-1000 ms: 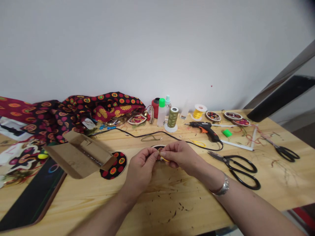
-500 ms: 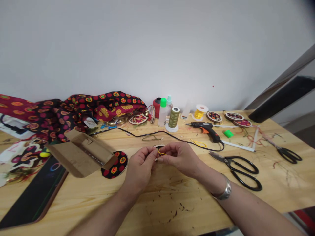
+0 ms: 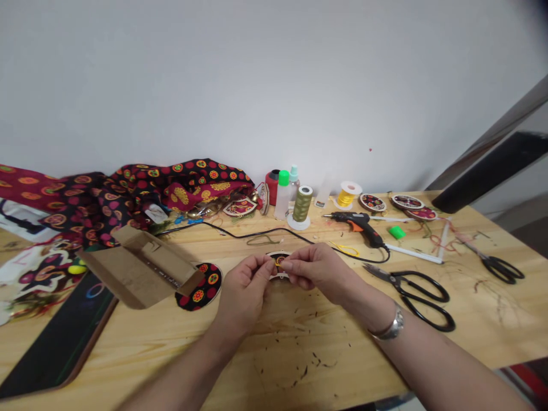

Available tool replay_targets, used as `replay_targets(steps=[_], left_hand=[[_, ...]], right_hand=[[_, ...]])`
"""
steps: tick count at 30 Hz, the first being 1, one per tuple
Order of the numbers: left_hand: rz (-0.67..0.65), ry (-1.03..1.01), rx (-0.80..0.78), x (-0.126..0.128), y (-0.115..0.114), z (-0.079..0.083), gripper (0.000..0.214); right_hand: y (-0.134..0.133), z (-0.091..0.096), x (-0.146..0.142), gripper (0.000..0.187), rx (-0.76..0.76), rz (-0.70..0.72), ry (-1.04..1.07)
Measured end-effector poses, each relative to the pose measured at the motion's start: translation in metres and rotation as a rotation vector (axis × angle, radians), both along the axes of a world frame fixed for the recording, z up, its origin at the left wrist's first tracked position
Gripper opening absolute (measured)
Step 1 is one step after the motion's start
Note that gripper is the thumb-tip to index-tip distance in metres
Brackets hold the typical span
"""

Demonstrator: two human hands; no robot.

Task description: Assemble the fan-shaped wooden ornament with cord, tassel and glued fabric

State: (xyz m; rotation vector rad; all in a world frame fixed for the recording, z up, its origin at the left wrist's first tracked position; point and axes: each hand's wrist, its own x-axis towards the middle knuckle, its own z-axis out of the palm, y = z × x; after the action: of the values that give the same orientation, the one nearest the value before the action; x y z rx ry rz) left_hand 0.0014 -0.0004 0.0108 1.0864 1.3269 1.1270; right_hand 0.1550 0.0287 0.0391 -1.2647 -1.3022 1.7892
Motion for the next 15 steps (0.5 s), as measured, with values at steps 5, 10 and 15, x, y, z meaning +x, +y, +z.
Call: replay_targets(steps=[5,10,15], left_hand=[[-0.007,-0.004,0.015,0.0010,-0.0011,0.0027,0.022],[0.000,0.029,0.052,0.0017,-0.0031,0.0034,0.019],[0.009,0.035,0.072,0.0011,-0.0038,0.0026,0.017]], right_hand=[[0.0004,0.0016,0.0020,0.024,-0.055,-0.011,0.082],[0.0012,0.0009,0.0037,0.025,-0.099,0.014,0.129],[0.0017,0.0023,0.0048,0.026,-0.139,0.067,0.152]])
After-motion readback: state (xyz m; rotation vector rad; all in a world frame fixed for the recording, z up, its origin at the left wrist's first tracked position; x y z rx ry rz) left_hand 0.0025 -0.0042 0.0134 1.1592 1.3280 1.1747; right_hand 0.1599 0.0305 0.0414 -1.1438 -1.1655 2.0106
